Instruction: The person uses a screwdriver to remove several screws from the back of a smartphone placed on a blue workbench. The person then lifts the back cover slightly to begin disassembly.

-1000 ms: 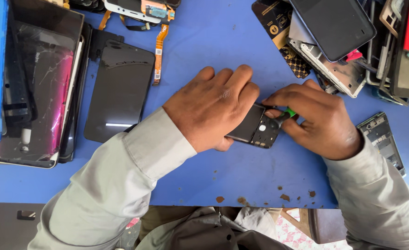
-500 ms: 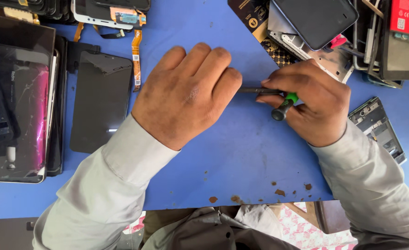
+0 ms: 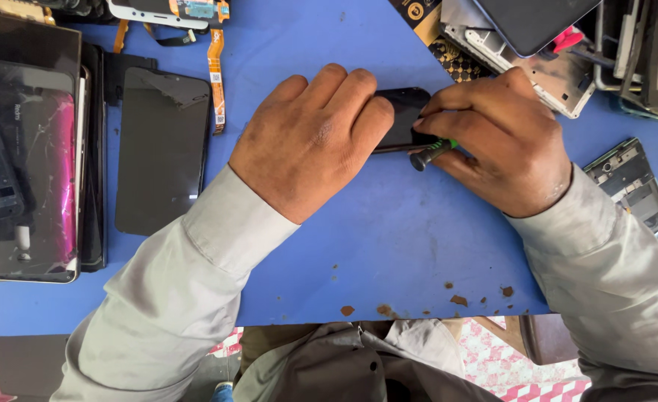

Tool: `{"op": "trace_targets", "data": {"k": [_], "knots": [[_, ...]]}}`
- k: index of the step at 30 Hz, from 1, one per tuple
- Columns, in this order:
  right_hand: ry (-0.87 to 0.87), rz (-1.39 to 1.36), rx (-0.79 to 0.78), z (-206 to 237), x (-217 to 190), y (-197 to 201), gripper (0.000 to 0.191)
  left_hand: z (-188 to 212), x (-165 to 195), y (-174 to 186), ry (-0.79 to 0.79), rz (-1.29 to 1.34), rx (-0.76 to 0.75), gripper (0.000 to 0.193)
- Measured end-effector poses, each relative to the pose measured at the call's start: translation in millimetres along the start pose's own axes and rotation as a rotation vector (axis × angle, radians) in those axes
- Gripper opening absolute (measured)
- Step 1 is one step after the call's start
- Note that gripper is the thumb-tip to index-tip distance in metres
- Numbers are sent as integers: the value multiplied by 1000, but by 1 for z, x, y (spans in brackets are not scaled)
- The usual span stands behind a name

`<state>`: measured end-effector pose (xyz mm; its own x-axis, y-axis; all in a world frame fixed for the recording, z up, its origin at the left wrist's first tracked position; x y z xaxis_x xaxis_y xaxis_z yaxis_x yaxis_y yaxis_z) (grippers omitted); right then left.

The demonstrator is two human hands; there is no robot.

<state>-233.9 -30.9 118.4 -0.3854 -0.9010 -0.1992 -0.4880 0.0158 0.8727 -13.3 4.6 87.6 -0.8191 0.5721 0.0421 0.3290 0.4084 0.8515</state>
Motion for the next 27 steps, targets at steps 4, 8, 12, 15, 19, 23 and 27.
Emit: {"op": "trace_targets", "data": {"k": [4,8,12,15,19,23,27], "knots": [[22,-14,3,0,0,1,35,3,1,-2,0,-3,-4,14],[23,-53,-29,-1,-1,0,40,4,4,-6,11,-9,15,13],[-7,-22,-6,3,0,1,40,4,4,-6,16,-5,13,13],[-14,-74,-13,8,4,2,40,0,4,-2,17,-11,28,14],[-52,-37,108,22,7,7,33,-7,0,11,12,2,106,20],[-172,57,264,34,9,16,25,-10,-7,23,69,105,108,19],[-164,97,287,32,8,18,17,-10,-14,26,171,309,147,23]]}}
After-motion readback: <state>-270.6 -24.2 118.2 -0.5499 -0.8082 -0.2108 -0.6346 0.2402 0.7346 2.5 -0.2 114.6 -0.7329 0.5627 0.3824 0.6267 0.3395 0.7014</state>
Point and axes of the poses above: each hand's wrist, its own z-axis away from the middle knuckle, its own y-axis out of the back of the hand, x = y × z, the point moved 2 cm from there along -z, towards the middle knuckle, and after that the axes turned 5 degrees about y, right-handed, at the moved point
